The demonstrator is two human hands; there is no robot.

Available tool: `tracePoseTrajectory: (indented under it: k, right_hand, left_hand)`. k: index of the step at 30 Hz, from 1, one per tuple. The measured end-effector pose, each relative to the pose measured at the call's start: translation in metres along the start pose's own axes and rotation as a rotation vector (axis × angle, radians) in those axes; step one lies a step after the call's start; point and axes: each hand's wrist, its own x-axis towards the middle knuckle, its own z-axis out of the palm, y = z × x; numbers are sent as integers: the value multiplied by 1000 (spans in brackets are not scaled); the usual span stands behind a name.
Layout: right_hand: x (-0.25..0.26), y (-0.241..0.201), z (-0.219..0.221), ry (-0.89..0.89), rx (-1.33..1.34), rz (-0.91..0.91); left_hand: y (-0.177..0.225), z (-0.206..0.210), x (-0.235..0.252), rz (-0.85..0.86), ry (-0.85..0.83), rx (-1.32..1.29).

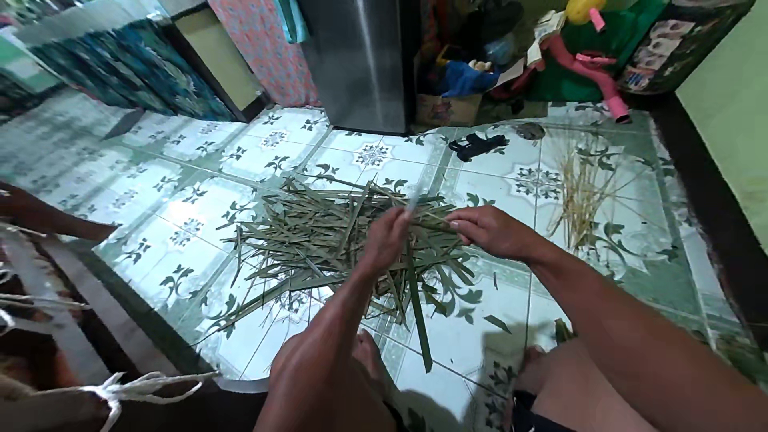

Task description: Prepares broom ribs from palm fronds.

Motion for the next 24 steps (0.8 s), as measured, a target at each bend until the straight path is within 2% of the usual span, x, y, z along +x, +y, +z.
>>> tracePoseTrajectory:
  k: [2,6,9,13,16,18,21,24]
  right_hand:
    - [-2,1,-2,19,-15,-15]
    - [-3,3,-7,4,46,-29]
    - [-6,5,-9,-17,87,-27]
    - [-7,5,-10,-22,117,-20]
    - [-9,4,-12,-30,96,12]
    - [-8,7,-14,-16,29,46]
    - [-5,12,-12,7,-41,66]
    - [-2,8,-7,19,-33,42]
  left_hand:
    - [-10,-8,9,-20,56,-89]
    - [-1,-5,6,-26,3,-249]
    - [-6,-15,10,-53,50,-393]
    - [2,-10,9,-98,-25,-444]
    - [-11,-38,16,-141,213,-523]
    - [-11,-53,19,-114,287,-566]
    - [-1,-47,8,-49,233,-551]
    - [5,-29,-3,-20,92,-366]
